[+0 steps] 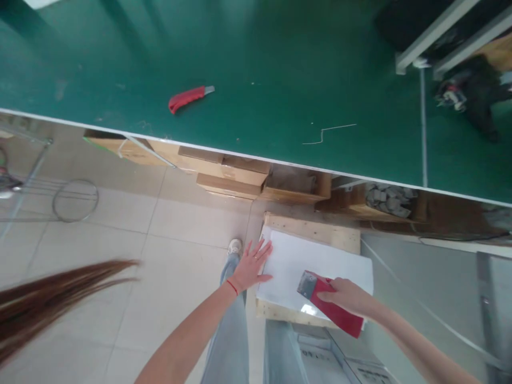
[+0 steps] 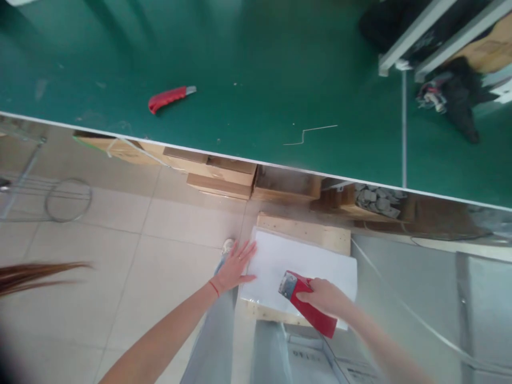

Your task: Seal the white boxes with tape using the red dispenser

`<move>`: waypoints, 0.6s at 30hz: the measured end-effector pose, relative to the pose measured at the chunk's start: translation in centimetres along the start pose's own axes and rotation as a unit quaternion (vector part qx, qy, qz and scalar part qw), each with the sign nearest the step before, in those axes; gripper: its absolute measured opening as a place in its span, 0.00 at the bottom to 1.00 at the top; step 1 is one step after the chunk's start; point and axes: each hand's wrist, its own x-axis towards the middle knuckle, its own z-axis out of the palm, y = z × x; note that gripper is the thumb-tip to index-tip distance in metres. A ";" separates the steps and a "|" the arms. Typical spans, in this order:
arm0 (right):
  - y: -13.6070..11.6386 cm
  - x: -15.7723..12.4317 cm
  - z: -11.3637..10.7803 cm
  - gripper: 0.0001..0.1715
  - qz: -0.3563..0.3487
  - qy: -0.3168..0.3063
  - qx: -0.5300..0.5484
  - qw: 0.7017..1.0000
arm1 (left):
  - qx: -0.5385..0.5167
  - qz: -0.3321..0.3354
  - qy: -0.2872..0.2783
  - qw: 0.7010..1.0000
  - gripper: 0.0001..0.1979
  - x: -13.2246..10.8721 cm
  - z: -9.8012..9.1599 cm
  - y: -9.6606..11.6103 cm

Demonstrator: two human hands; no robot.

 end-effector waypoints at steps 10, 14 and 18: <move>11.0 0.4 -0.3 0.19 -0.059 0.045 0.038 0.997 | 0.223 0.069 -0.006 0.972 0.37 -0.3 -0.3 3.1; 14.5 0.5 -0.5 0.19 -0.069 0.048 0.052 0.995 | 0.243 0.093 -0.035 0.965 0.39 1.4 0.9 5.4; 19.3 0.7 -1.1 0.19 -0.058 0.045 0.057 0.996 | 0.250 0.124 -0.063 0.958 0.45 4.2 3.5 9.1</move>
